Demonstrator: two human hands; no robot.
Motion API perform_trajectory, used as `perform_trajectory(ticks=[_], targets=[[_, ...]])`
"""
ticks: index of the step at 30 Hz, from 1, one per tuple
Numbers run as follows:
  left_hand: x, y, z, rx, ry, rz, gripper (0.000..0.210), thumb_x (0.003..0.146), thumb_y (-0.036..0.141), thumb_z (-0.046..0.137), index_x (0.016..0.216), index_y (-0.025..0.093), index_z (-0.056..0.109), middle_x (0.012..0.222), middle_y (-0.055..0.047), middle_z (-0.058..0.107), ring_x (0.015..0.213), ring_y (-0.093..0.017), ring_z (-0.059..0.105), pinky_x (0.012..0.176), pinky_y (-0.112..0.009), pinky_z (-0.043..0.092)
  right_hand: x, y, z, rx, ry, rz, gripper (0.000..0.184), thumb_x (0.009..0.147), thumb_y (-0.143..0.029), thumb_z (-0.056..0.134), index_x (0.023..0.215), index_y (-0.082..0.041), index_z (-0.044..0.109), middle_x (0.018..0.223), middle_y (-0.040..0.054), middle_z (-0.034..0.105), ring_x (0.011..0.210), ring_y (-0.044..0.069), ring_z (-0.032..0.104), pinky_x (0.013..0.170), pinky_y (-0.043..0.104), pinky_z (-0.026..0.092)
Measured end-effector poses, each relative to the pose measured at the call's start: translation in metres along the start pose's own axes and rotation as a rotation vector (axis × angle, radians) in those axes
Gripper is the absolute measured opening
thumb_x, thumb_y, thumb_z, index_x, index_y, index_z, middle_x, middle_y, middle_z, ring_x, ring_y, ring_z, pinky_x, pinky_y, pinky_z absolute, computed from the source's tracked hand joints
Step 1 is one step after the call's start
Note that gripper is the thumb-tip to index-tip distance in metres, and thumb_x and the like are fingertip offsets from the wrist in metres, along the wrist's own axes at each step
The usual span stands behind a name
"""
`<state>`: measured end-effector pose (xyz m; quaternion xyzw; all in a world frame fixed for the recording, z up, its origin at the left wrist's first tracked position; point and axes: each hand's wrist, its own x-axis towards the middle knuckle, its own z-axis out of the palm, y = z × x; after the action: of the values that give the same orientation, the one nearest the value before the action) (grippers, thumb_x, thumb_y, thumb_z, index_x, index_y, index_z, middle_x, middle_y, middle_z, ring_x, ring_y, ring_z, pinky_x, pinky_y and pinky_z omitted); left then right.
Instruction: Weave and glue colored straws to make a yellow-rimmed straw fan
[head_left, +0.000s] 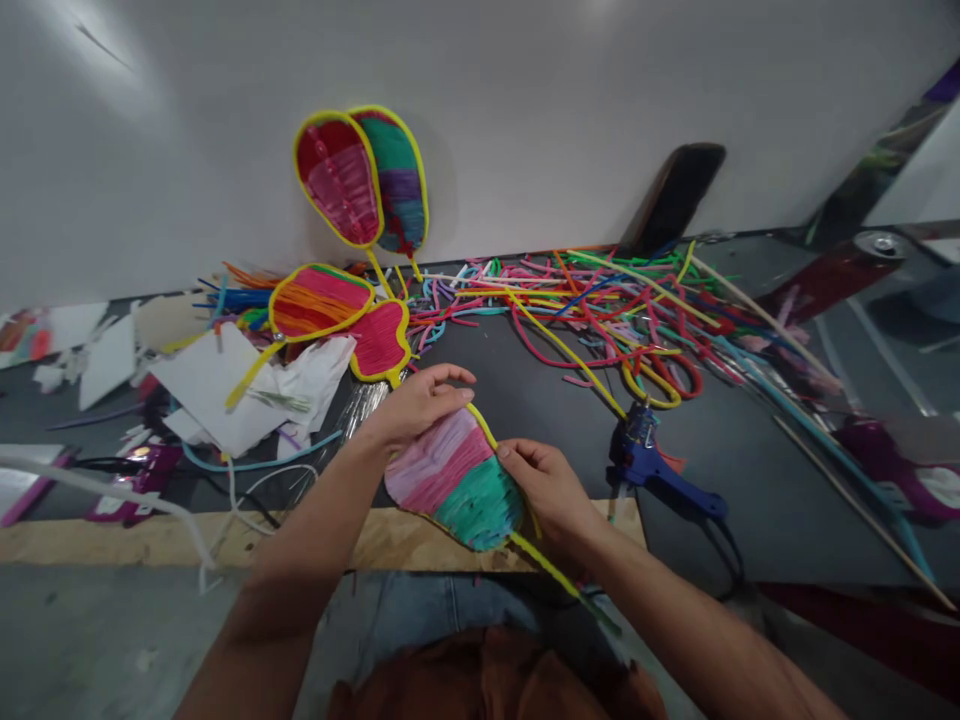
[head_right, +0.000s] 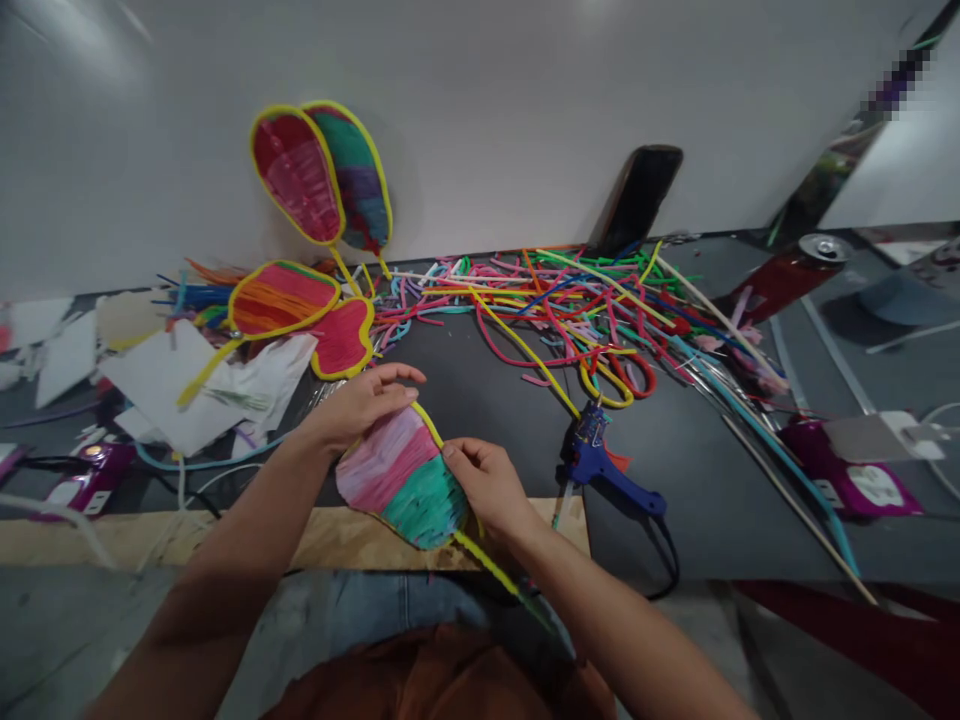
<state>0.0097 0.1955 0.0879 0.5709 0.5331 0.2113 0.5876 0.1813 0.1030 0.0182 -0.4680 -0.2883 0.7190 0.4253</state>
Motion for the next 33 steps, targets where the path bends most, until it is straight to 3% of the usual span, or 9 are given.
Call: perform_trajectory(ticks=[6, 12, 16, 19, 22, 24, 27, 30, 33], targets=[[0.008, -0.010, -0.004, -0.051, 0.030, 0.040, 0.029, 0.076, 0.033, 0.065, 0.099, 0.016, 0.058, 0.054, 0.010, 0.043, 0.045, -0.006, 0.036, 0.046, -0.018, 0.025, 0.008, 0.003, 0.002, -0.008, 0.026, 0.000, 0.040, 0.074, -0.049, 0.071, 0.095, -0.016, 0.064, 0.069, -0.0019, 0.062, 0.056, 0.009, 0.052, 0.057, 0.023, 0.042], [0.009, -0.018, -0.008, 0.043, 0.040, 0.062, 0.030, 0.082, 0.037, 0.060, 0.103, 0.017, 0.058, 0.062, 0.006, 0.050, 0.052, -0.009, 0.047, 0.050, -0.019, 0.035, 0.010, 0.004, 0.004, -0.099, 0.049, -0.027, 0.055, 0.077, -0.047, 0.067, 0.121, -0.022, 0.045, 0.064, -0.0056, 0.059, 0.049, 0.010, 0.049, 0.048, 0.022, 0.038], [-0.005, -0.021, -0.008, 0.425, 0.173, 0.298, 0.041, 0.089, 0.041, 0.052, 0.121, 0.016, 0.054, 0.111, -0.009, 0.061, 0.100, -0.021, 0.059, 0.088, -0.035, 0.048, 0.009, 0.005, 0.004, -0.208, 0.068, -0.075, 0.059, 0.082, -0.043, 0.061, 0.131, -0.022, 0.037, 0.068, -0.0045, 0.060, 0.052, 0.010, 0.050, 0.048, 0.021, 0.037], [-0.023, -0.028, -0.005, 0.840, 0.197, 0.507, 0.045, 0.089, 0.038, 0.054, 0.129, 0.016, 0.051, 0.139, -0.016, 0.046, 0.132, -0.030, 0.038, 0.110, -0.050, 0.031, 0.008, 0.004, 0.005, -0.380, 0.077, -0.144, 0.061, 0.086, -0.039, 0.055, 0.140, -0.021, 0.031, 0.070, -0.0027, 0.062, 0.053, 0.011, 0.051, 0.050, 0.022, 0.038], [-0.034, -0.043, -0.002, 1.048, 0.087, 0.601, 0.051, 0.089, 0.040, 0.056, 0.134, 0.016, 0.047, 0.147, -0.016, 0.039, 0.141, -0.031, 0.025, 0.115, -0.053, 0.021, 0.006, 0.000, 0.005, -0.710, 0.081, -0.240, 0.064, 0.090, -0.033, 0.047, 0.146, -0.016, 0.023, 0.071, 0.0007, 0.066, 0.054, 0.014, 0.056, 0.053, 0.024, 0.039], [-0.036, -0.055, -0.001, 1.101, 0.043, 0.599, 0.055, 0.089, 0.043, 0.056, 0.136, 0.015, 0.046, 0.147, -0.016, 0.041, 0.142, -0.031, 0.024, 0.116, -0.055, 0.018, 0.005, -0.003, 0.006, -0.994, 0.084, -0.313, 0.060, 0.091, -0.029, 0.043, 0.146, -0.013, 0.025, 0.074, 0.0043, 0.069, 0.058, 0.017, 0.060, 0.057, 0.027, 0.041], [-0.033, -0.067, 0.001, 1.120, 0.018, 0.545, 0.057, 0.090, 0.046, 0.054, 0.137, 0.015, 0.046, 0.145, -0.015, 0.045, 0.141, -0.031, 0.027, 0.115, -0.055, 0.019, 0.002, -0.004, 0.006, -1.326, 0.092, -0.470, 0.047, 0.092, -0.025, 0.041, 0.137, -0.011, 0.042, 0.087, 0.0121, 0.071, 0.074, 0.023, 0.064, 0.069, 0.034, 0.047], [-0.031, -0.070, 0.003, 1.124, -0.007, 0.508, 0.056, 0.091, 0.045, 0.052, 0.137, 0.014, 0.046, 0.146, -0.014, 0.044, 0.141, -0.030, 0.027, 0.115, -0.053, 0.020, -0.001, -0.002, 0.003, -1.478, 0.089, -0.580, 0.038, 0.093, -0.026, 0.044, 0.125, -0.010, 0.054, 0.099, 0.0163, 0.068, 0.086, 0.026, 0.061, 0.079, 0.040, 0.048], [-0.032, -0.071, 0.005, 1.132, -0.011, 0.501, 0.054, 0.092, 0.045, 0.050, 0.137, 0.015, 0.046, 0.147, -0.014, 0.042, 0.142, -0.029, 0.026, 0.116, -0.053, 0.018, -0.002, -0.001, -0.001, -1.485, 0.077, -0.580, 0.034, 0.093, -0.026, 0.043, 0.120, -0.012, 0.058, 0.098, 0.0142, 0.066, 0.086, 0.025, 0.059, 0.079, 0.039, 0.049]])
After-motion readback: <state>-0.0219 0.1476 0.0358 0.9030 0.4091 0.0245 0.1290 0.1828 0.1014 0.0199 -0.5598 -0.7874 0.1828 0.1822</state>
